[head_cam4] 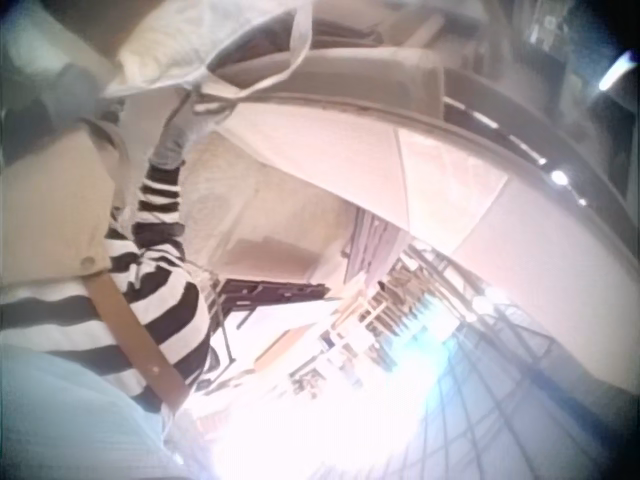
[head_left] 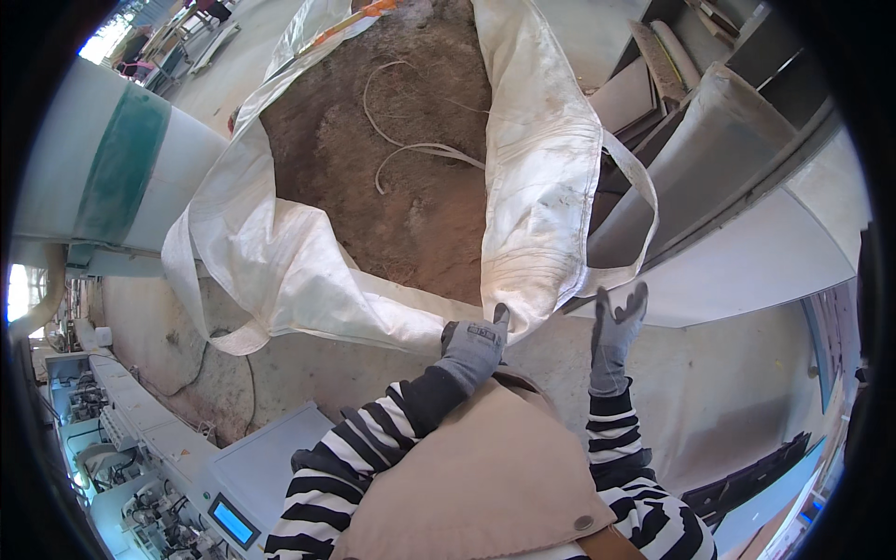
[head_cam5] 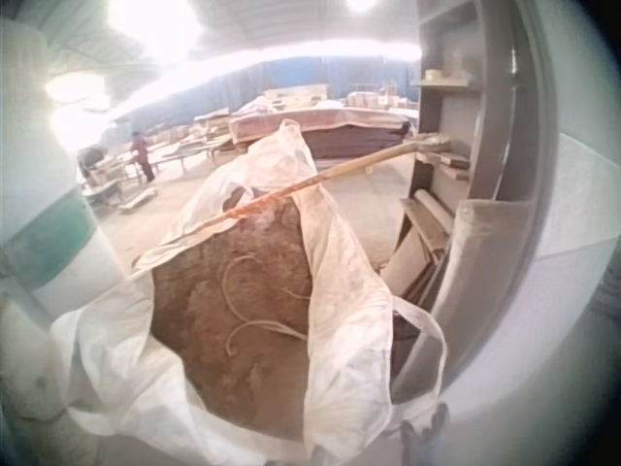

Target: The person picks up a large dark panel, carries it across the workshop, and places it on a stack. They then walk to a large white sack, open it, and adjust its contents. Finally, they approach a machine and manipulate a blue lever or handle inside the machine's mechanism.

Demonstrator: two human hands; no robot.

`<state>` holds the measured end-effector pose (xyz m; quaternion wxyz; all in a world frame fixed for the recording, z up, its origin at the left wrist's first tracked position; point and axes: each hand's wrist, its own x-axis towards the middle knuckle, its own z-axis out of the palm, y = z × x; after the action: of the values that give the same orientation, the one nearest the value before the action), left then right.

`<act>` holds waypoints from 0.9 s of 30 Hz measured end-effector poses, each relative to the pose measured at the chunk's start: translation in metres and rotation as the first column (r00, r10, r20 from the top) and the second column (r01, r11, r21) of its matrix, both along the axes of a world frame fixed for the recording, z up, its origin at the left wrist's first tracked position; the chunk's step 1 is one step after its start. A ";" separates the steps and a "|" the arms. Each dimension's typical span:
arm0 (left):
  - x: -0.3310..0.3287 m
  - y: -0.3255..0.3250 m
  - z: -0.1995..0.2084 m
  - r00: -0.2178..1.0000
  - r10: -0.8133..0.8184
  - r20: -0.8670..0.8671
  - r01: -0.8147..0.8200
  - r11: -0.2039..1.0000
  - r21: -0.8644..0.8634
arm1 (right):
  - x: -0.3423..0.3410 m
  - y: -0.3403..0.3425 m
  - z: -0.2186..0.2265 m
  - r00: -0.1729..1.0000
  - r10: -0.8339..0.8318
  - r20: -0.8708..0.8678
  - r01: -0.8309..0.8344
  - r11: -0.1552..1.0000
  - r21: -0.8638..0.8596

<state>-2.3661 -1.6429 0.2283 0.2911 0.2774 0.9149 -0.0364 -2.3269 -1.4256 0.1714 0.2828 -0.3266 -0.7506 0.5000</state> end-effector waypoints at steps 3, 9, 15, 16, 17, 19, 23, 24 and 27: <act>0.011 0.004 -0.003 0.993 -0.084 -0.082 0.088 0.995 0.045 | -0.034 -0.026 0.006 0.879 0.380 0.288 -0.391 0.920 -0.021; 0.028 0.005 -0.013 0.987 -0.140 -0.081 0.143 0.989 0.027 | -0.091 -0.057 -0.031 0.451 0.642 0.620 -0.610 0.729 -0.312; 0.025 0.004 0.005 0.999 -0.020 -0.029 0.023 0.993 0.114 | -0.043 -0.017 -0.056 0.817 0.573 -0.065 -0.321 0.359 -0.876; 0.023 0.004 0.008 1.000 0.002 -0.027 0.003 0.988 0.157 | -0.033 -0.007 -0.054 0.879 0.473 -0.057 -0.265 0.387 -0.883; 0.022 0.003 0.010 0.999 0.027 -0.040 -0.019 0.982 0.187 | -0.023 0.000 -0.053 0.898 0.414 -0.151 -0.305 0.337 -0.891; 0.019 0.008 0.010 1.000 -0.007 -0.017 0.011 0.973 0.232 | -0.006 0.019 -0.048 0.978 0.160 -0.134 -0.178 0.305 -0.935; 0.018 0.018 0.002 0.980 -0.191 -0.057 0.198 0.966 0.164 | 0.019 0.034 -0.056 0.979 0.052 -0.195 -0.202 0.218 -0.955; 0.019 0.018 -0.001 0.963 -0.269 -0.029 0.270 0.955 0.124 | 0.018 0.037 -0.060 0.984 0.023 -0.176 -0.176 0.255 -0.951; 0.021 0.013 -0.003 0.915 -0.262 -0.305 0.343 0.905 0.251 | 0.010 0.047 -0.067 0.977 0.167 -0.131 -0.193 0.440 -0.877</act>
<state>-2.3453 -1.6299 0.2258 0.1118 0.4506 0.8855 0.0205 -2.3169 -1.3783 0.1043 0.0272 -0.3378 -0.4089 0.8474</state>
